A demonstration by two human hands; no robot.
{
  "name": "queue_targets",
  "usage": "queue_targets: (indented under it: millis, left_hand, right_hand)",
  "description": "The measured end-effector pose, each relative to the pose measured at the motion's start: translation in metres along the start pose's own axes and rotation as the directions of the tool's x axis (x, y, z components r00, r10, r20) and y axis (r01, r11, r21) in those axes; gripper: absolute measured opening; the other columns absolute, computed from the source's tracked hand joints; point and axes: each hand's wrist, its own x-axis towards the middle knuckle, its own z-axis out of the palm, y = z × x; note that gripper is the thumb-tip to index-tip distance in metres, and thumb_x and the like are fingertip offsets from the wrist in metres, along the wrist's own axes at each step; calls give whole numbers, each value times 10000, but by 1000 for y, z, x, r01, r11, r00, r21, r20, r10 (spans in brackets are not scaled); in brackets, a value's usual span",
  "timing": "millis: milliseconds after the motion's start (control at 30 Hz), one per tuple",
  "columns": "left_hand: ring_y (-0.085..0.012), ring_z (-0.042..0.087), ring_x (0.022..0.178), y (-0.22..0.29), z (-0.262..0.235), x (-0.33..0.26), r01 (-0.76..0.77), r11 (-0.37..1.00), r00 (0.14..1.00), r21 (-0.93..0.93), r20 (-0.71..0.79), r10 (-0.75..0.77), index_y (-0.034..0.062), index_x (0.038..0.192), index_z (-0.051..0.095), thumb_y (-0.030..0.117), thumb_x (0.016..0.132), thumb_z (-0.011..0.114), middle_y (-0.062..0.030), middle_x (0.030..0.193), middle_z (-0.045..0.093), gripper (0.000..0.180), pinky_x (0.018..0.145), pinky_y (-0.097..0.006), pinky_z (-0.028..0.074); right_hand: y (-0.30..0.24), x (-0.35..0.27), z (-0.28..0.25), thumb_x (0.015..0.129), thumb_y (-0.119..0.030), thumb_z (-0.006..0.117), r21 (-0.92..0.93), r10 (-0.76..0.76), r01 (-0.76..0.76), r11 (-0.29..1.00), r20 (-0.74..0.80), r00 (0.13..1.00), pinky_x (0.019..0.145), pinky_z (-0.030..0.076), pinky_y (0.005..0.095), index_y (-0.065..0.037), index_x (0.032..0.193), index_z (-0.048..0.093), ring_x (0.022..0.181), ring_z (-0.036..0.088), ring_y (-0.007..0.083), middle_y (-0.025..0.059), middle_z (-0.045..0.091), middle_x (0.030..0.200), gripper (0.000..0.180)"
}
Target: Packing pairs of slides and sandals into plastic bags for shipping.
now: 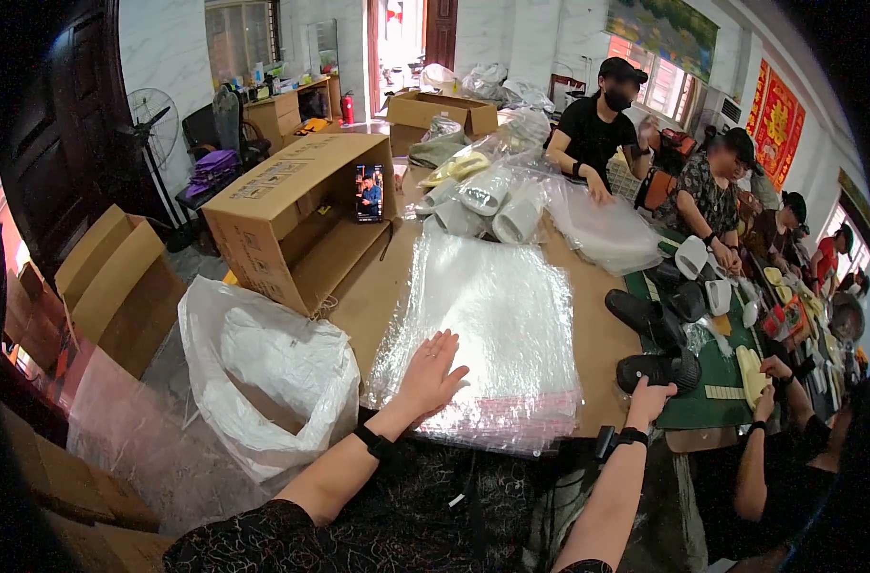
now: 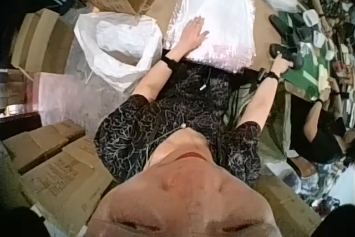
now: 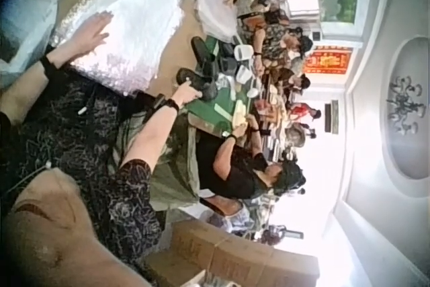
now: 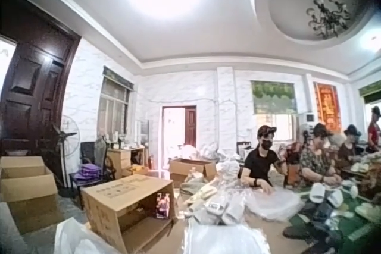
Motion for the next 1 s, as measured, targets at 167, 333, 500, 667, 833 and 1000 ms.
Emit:
queue_targets:
  millis: [167,333,500,667,833,1000]
  left_hand:
    - [-424,374,1363,3,2,-1,-7,1000,999,13,-46,7,-62,1384,425,397,957,530,-294,1436,422,636,1147,-493,255]
    - [-424,344,1385,5,5,6,-23,1000,1000,-5,-8,23,-73,1403,394,444,962,495,-305,1447,402,687,1158,-488,229]
    - [-423,344,1384,2,0,1,10,1000,1000,-9,-14,-11,-69,1401,401,445,962,500,-302,1448,403,683,1158,-487,230]
    - [-418,341,1387,3,4,3,8,1000,1000,-23,-11,-9,-63,1407,399,448,964,498,-297,1451,402,684,1159,-482,230]
    - [-398,373,1373,1,2,0,-9,1000,999,8,-52,9,-55,1400,408,403,965,512,-278,1444,425,641,1156,-473,235]
    - [-411,356,1379,1,4,2,3,996,999,86,35,-6,-69,1399,400,340,942,558,-288,1439,420,632,1155,-476,245]
  right_hand:
    - [38,23,18,892,-285,673,378,158,-144,915,-6,987,971,473,476,70,1476,183,1159,547,448,342,515,1274,840]
    - [47,37,16,919,-305,646,806,16,83,586,-114,993,937,470,407,68,1427,383,1144,560,318,224,545,1294,682]
    - [-42,-17,-46,970,-176,595,912,-215,294,285,-238,947,860,440,300,54,1432,376,899,516,156,61,553,1090,560]
    - [-110,-75,-119,978,-144,559,949,-334,311,52,-277,901,902,449,280,37,1413,408,1017,542,147,87,547,1192,494]
    - [-151,-131,-176,975,-126,519,990,-465,111,-85,-138,874,920,468,292,36,1398,432,1060,580,169,115,549,1234,461]
    - [-163,-163,-183,940,-79,516,973,-546,-228,38,211,811,888,493,262,41,1370,471,1026,608,149,102,593,1185,448]
